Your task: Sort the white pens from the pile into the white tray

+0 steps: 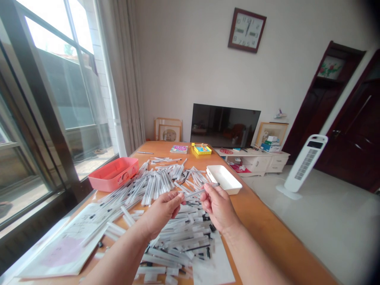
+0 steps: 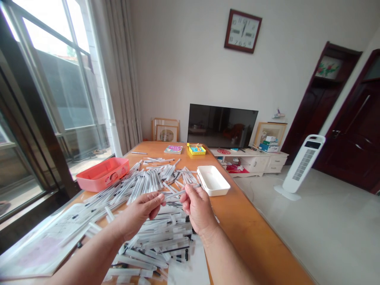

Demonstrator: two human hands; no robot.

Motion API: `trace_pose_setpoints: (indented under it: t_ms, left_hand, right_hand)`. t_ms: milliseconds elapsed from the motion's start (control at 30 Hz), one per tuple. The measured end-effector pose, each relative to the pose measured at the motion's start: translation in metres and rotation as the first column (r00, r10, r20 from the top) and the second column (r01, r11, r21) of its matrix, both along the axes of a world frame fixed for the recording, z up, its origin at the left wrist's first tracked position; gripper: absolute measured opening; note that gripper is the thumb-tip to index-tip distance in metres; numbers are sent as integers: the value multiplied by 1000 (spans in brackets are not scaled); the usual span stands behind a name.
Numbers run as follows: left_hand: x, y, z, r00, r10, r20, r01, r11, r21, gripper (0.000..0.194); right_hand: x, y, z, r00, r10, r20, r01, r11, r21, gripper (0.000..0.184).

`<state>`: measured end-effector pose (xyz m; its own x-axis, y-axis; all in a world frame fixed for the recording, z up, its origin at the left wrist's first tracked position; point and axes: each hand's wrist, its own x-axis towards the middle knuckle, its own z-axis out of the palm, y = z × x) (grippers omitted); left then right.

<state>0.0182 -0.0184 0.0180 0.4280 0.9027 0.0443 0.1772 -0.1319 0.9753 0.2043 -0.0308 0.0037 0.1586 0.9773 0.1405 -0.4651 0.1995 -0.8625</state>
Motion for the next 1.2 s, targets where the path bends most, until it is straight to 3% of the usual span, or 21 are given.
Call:
trace_pose_setpoints:
  t_ms: [133,300,400,500,567,633,767,867,1067,1200]
  left_hand:
    - [5,-2,-5,994,53,-99,-27,968,249,42]
    - [6,-7,-4,915,246,-321,-1,795,607,34]
    - [4,-9,0,868,305,-391,45,736,675,36]
    - [3,-9,4,854,314,-415,60,732,678,39]
    - [3,-9,4,867,285,-409,56,759,648,42]
    - [4,-9,4,900,222,-376,36,820,571,43]
    - [6,-8,2,959,110,-263,-19,945,326,49]
    - [7,-8,3,981,23,-191,7,988,153,53]
    - [7,-9,4,997,-56,58,63,990,-126,51]
    - [5,-9,3,968,-96,232,175,920,-351,46]
  right_hand:
    - [2,4,-1,999,-49,-13,49,998,-30,34]
    - [2,4,-2,998,-48,-34,46,998,-48,35]
    - [1,3,-1,998,-55,-32,54,997,-50,34]
    - [1,2,-1,999,-46,-28,45,998,-52,33]
    - [2,3,-1,999,-36,-22,35,998,-51,33]
    - [3,3,-1,999,-34,-15,33,998,-51,33]
    - [5,3,-1,1000,-27,-1,27,998,-47,36]
    - [6,3,-1,1000,-9,1,9,999,-43,36]
    - [7,4,0,1000,30,-2,-30,999,-45,35]
    - [7,3,-1,998,68,-15,-69,997,-37,33]
